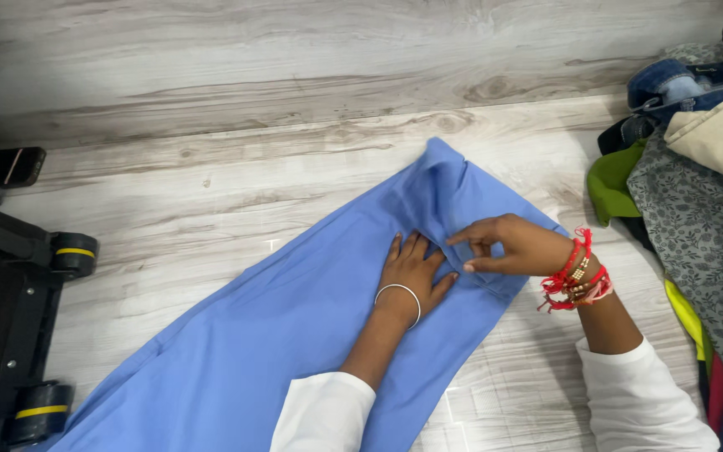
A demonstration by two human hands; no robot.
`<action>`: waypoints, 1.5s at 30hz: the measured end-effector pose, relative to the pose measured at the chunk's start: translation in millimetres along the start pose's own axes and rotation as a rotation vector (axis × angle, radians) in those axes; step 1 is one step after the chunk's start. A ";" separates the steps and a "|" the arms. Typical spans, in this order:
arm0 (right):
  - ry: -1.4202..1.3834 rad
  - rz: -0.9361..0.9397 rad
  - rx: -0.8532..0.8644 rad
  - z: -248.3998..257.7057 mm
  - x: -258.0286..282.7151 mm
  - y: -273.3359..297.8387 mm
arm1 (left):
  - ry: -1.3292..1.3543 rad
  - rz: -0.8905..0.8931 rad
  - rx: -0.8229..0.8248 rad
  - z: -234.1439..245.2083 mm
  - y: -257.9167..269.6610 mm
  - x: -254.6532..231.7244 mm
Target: The person folds black pants and blue pants on a light-colored surface and places them into an open suitcase.
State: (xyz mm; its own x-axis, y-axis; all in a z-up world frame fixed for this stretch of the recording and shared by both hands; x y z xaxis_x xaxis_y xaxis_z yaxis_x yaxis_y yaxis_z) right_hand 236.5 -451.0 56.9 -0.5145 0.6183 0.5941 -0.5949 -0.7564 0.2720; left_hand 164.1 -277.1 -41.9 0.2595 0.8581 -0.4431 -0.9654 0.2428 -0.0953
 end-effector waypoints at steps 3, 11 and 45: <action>-0.113 0.061 -0.305 3.3 -12.9 -1.4 | 0.063 -0.067 -0.124 -0.4 0.7 -0.1; 0.517 -0.019 -0.516 -60.3 -79.8 -46.5 | 0.158 0.053 -0.234 0.1 -0.2 8.1; -0.115 -0.183 -0.983 -28.6 -161.4 69.4 | 0.389 0.599 -0.268 -25.5 -232.6 90.9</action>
State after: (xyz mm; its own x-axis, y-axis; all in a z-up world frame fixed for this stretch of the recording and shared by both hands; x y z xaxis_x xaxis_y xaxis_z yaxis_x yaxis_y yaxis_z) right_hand 260.6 -597.2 -41.7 -0.3327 0.6436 0.6893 -0.9311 -0.1082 -0.3484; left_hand 411.6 -267.1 -82.8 -0.2910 0.5750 -0.7647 -0.9244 -0.3751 0.0697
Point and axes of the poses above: each hand's wrist, its own y-axis away from the middle knuckle, its own z-axis out of the back of the hand, x = y × z, the point moved 2 cm from there along -y, towards the middle knuckle, and after that the axes turned 2 degrees about z, right-handed, at the moved point
